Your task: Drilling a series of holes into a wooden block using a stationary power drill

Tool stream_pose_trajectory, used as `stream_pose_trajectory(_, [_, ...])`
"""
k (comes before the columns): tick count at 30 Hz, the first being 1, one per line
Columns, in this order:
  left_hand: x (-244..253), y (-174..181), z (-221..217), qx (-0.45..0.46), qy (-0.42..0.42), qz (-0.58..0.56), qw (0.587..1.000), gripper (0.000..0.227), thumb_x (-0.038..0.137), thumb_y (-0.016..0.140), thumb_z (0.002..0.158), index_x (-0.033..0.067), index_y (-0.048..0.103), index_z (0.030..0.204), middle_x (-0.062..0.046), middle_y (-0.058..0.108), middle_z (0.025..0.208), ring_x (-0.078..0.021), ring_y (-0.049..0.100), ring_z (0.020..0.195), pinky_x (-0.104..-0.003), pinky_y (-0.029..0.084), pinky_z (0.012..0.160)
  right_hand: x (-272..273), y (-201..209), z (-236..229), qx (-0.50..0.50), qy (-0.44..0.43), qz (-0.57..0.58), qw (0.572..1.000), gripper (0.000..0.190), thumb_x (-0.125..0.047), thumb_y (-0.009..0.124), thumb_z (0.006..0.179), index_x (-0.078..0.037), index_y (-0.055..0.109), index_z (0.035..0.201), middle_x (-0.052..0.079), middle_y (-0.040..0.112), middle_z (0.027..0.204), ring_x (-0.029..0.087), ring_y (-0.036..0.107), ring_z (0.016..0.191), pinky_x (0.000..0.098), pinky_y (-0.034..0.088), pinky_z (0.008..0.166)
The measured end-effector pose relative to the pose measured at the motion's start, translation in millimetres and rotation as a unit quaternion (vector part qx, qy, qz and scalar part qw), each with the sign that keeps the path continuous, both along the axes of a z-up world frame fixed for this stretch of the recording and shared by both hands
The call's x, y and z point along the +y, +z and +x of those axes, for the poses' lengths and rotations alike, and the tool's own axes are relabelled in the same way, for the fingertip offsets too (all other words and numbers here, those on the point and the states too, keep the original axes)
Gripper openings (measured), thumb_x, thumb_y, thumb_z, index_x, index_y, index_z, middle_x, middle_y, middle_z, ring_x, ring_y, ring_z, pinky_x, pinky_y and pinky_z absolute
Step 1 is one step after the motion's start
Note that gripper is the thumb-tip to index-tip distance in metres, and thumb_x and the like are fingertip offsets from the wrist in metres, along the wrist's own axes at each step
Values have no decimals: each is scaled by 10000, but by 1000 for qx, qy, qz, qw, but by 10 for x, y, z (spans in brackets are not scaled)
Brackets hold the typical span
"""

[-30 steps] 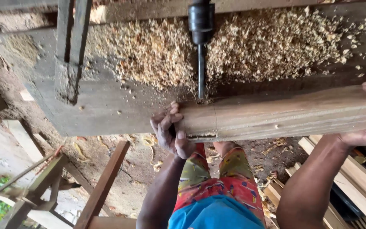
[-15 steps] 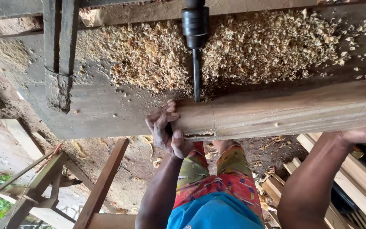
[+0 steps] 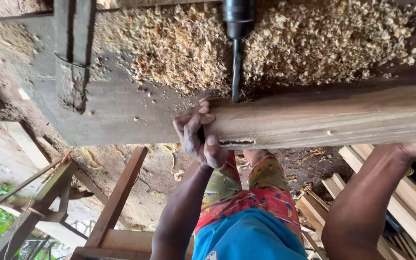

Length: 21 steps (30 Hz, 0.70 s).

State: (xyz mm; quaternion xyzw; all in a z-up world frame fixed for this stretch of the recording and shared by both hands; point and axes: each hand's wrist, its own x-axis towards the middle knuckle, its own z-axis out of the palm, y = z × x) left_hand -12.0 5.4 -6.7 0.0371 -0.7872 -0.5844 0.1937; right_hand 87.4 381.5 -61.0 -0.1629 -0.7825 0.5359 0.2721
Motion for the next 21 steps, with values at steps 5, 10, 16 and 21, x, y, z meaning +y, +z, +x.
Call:
stream_pose_trajectory(5, [-44,-62,34,-7,-6,14,1000,411,416,523,946,36,679,965,-131,593,1037,-307,638,1105,-484,533,1025,-74,8,39,-22,-27,-20,999,912,-707,277,922,133,589,1092,334,603,1117,471,576,1085,591,461,1048])
stream_pose_trajectory(10, [-50,-75,-84,-2,-19,7,1000,446,445,524,962,32,692,964,-139,600,1034,-308,650,1105,-480,543,1024,-143,49,53,-33,-63,-42,997,800,-609,321,905,118,610,1072,317,627,1104,447,596,1079,570,475,1037])
stream_pose_trajectory(16, [-53,108,-296,18,-23,-48,998,448,450,481,1001,57,692,962,-102,666,949,-271,637,1043,-432,558,989,-167,199,-29,-41,-110,-68,991,652,-478,379,882,97,639,1045,294,659,1087,416,624,1071,541,495,1023])
stream_pose_trajectory(21, [25,156,-351,2,-10,10,1000,436,442,509,1036,33,659,1043,-117,626,1049,-210,623,1064,-434,630,940,-242,320,-260,38,-151,-131,979,301,-187,443,881,52,610,952,242,601,985,439,628,974,589,556,1002])
